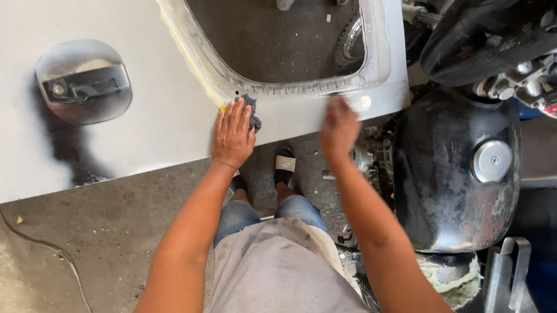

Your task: The person scrubs the surface of a white car door with a yellow sponge and a dark scrubbing pad. They repeatedly dip the sponge into a green bucket of water to rinse it and continue scrubbing different areas of the door, including around the handle and edges.

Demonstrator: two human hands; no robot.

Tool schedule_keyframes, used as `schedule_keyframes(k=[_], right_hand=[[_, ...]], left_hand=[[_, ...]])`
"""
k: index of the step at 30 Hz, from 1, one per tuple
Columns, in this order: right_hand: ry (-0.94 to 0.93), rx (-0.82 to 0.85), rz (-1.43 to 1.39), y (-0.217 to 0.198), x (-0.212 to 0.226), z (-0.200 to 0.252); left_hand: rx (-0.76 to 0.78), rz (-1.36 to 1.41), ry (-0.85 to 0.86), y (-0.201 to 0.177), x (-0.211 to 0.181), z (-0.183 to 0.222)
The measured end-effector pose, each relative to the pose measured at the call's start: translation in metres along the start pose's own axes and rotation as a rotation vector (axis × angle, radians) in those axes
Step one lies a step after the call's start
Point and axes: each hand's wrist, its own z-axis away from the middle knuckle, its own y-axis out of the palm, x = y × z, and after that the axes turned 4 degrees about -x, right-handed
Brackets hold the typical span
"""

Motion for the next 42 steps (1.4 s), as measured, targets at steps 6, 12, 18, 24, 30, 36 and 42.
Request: schedule_keyframes(k=[6, 12, 18, 24, 30, 36, 42], right_hand=[[-0.407, 0.263, -0.097, -0.033, 0.046, 0.012], [-0.015, -0.385, 0.244, -0.022, -0.037, -0.047], [-0.575, 0.162, -0.195, -0.027, 0.127, 0.028], [-0.195, -0.084, 0.020, -0.027, -0.014, -0.032], [0.118, 0.028, -0.013, 0.036, 0.004, -0.001], [-0.439, 0.402, -0.100, -0.008, 0.104, 0.025], [0.589, 0.041, -0.321, -0.036, -0.043, -0.039]], left_hand=[[-0.019, 0.054, 0.023, -0.004, -0.001, -0.003], [-0.039, 0.092, -0.002, 0.000, 0.002, -0.005], [-0.006, 0.080, 0.007, -0.007, 0.005, -0.006], [-0.004, -0.053, -0.022, -0.010, 0.053, 0.025], [-0.098, 0.037, -0.127, -0.026, 0.046, 0.023], [-0.112, 0.053, -0.110, -0.028, 0.046, 0.028], [-0.117, 0.054, -0.130, -0.028, 0.043, 0.026]])
